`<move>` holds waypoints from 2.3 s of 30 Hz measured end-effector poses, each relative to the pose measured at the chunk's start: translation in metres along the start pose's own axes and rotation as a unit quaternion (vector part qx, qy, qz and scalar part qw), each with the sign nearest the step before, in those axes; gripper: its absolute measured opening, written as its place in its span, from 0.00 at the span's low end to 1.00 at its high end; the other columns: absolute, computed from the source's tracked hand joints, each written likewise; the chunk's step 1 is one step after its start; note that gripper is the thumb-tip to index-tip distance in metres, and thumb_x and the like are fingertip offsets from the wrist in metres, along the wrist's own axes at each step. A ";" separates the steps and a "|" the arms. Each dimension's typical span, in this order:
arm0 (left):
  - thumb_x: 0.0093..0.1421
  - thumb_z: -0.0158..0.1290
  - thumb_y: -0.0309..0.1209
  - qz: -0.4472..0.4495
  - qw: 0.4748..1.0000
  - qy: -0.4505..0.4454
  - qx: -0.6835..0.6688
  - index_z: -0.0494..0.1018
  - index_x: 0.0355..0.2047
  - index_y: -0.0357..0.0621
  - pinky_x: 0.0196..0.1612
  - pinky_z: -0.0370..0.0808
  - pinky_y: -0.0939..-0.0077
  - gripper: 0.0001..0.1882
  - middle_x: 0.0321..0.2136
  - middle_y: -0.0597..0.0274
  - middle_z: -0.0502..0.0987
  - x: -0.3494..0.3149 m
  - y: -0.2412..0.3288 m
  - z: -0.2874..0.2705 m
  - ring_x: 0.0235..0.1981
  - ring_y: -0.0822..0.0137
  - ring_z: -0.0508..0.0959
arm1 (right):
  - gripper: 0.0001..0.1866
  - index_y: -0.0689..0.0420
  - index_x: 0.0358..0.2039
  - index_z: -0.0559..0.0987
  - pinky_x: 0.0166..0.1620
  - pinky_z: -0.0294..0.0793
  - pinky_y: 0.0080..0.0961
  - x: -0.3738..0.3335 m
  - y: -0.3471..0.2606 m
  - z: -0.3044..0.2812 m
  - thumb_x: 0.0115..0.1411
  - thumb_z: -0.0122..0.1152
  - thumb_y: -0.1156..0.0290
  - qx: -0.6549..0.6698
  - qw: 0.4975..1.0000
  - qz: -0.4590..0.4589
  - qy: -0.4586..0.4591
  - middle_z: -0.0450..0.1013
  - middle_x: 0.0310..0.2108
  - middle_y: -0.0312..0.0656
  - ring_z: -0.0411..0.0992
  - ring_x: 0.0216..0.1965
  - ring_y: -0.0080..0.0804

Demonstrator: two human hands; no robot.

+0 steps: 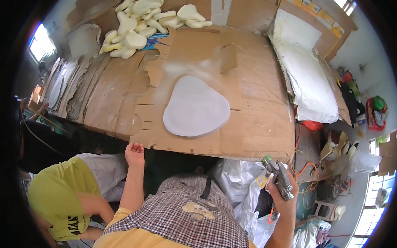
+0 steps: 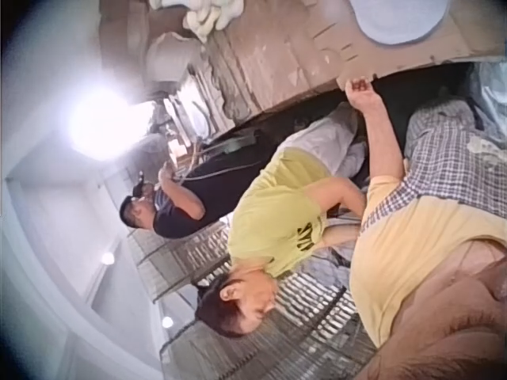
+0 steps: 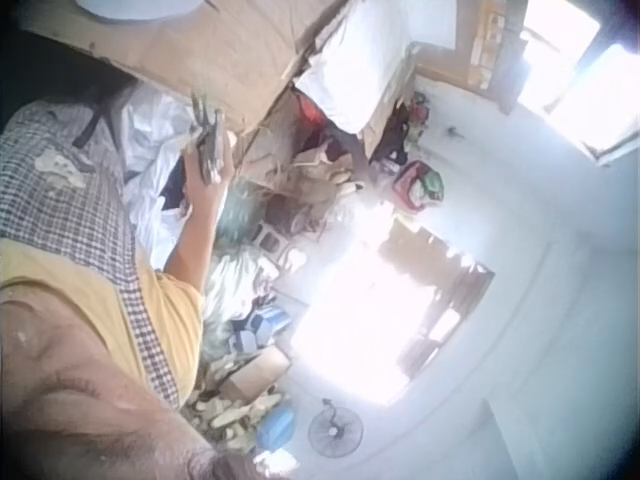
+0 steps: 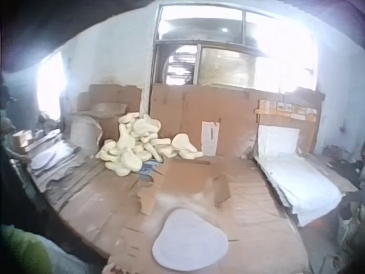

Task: Applying spray adhesive to white foam pads and passing them to a coworker for assembly.

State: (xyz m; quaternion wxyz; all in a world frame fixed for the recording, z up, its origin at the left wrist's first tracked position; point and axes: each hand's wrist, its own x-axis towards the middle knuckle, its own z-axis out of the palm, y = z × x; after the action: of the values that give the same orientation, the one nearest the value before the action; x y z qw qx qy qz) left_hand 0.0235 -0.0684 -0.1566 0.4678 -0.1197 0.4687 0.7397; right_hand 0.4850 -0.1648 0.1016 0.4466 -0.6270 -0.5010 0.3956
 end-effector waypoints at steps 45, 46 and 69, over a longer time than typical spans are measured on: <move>0.54 0.55 0.30 0.252 0.629 -0.036 0.734 0.73 0.40 0.40 0.46 0.73 0.59 0.14 0.37 0.49 0.77 0.041 -0.119 0.095 0.42 0.50 0.77 | 0.23 0.65 0.47 0.75 0.35 0.71 0.19 0.033 -0.001 -0.012 0.47 0.64 0.80 -0.006 0.997 -0.028 -0.076 0.75 0.26 0.40 0.72 0.28 0.22; 0.54 0.55 0.30 0.252 0.628 -0.037 0.735 0.73 0.40 0.40 0.46 0.73 0.59 0.14 0.37 0.49 0.77 0.043 -0.119 0.095 0.42 0.50 0.77 | 0.24 0.65 0.48 0.74 0.35 0.71 0.20 0.032 -0.004 -0.015 0.47 0.64 0.80 -0.045 0.984 -0.053 -0.163 0.75 0.27 0.39 0.72 0.28 0.22; 0.54 0.49 0.22 -0.105 0.955 -0.117 0.250 0.67 0.48 0.40 0.34 0.77 0.64 0.19 0.40 0.57 0.72 0.060 -0.123 0.098 0.38 0.61 0.75 | 0.24 0.70 0.48 0.72 0.32 0.70 0.20 -0.023 0.005 -0.019 0.50 0.64 0.77 0.018 0.995 0.015 -0.092 0.73 0.24 0.39 0.71 0.26 0.22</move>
State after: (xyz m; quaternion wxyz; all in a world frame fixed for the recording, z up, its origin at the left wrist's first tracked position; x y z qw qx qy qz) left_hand 0.1157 0.0605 -0.2126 0.6089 0.0400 0.5661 0.5542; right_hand 0.4997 -0.1908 0.1036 0.4035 -0.5874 -0.5235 0.4670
